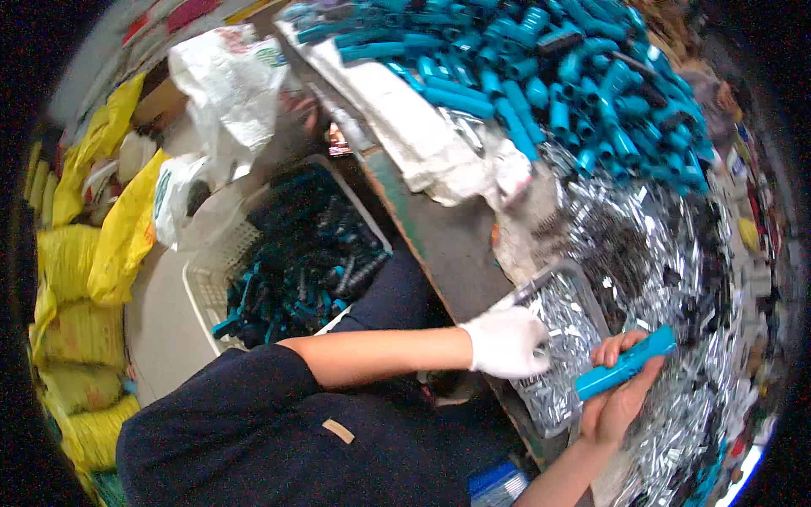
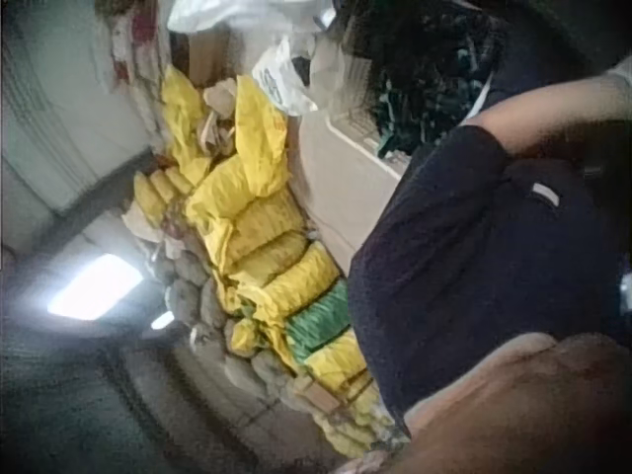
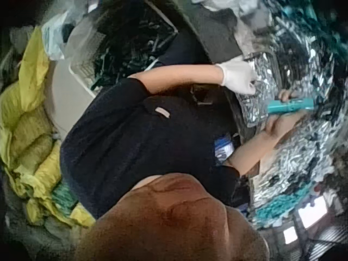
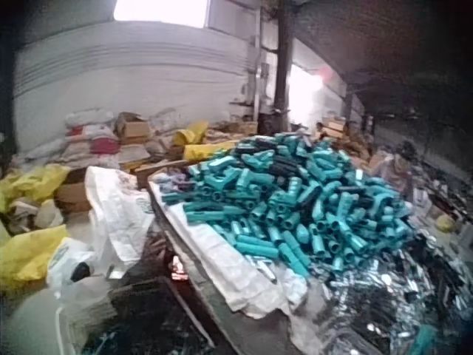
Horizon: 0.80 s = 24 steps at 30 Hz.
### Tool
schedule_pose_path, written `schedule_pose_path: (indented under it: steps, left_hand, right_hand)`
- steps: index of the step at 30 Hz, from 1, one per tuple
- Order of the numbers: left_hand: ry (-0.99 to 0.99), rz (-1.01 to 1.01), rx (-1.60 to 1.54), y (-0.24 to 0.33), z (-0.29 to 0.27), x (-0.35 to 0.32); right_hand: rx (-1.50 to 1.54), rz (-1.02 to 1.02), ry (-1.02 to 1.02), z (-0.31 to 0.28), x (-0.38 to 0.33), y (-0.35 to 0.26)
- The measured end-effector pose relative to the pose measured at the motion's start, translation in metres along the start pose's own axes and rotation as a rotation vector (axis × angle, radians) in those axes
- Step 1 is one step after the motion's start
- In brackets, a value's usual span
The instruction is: The person assembles handle components by inserting metal pins into metal cylinders and fitting plastic handle sleeves onto them.
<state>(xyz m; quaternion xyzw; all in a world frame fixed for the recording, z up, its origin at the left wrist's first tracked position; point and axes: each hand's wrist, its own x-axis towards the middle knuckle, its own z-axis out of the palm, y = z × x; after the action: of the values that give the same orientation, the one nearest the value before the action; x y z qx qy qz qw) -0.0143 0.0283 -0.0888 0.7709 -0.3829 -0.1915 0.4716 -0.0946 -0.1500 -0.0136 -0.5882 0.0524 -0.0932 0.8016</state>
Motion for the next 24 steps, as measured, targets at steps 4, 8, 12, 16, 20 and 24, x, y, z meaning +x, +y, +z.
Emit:
schedule_pose_path:
  steps: [4, 8, 12, 16, 20, 24]
  left_hand:
    - [-0.131, -0.081, 0.13, 0.002, -0.012, 0.005]
    - [-0.209, -0.018, -0.023, 0.011, -0.024, 0.001]
    - [-0.337, -0.072, -0.099, 0.036, -0.028, -0.003]
    - [-0.406, -0.083, -0.078, 0.055, -0.024, -0.005]
    - [-0.418, -0.052, 0.039, 0.067, -0.016, -0.005]
    - [-0.393, -0.025, 0.058, 0.064, -0.019, -0.007]
  right_hand:
    - [-0.512, -0.13, 0.367, -0.015, -0.061, 0.005]
    - [-0.348, -0.114, 0.563, -0.041, -0.116, 0.016]
    - [-0.112, -0.134, 0.862, -0.06, -0.141, 0.038]
    - [0.009, -0.088, 1.013, -0.054, -0.133, 0.047]
    - [0.027, -0.043, 0.941, -0.048, -0.128, 0.05]
    - [-0.007, 0.005, 0.893, -0.042, -0.123, 0.045]
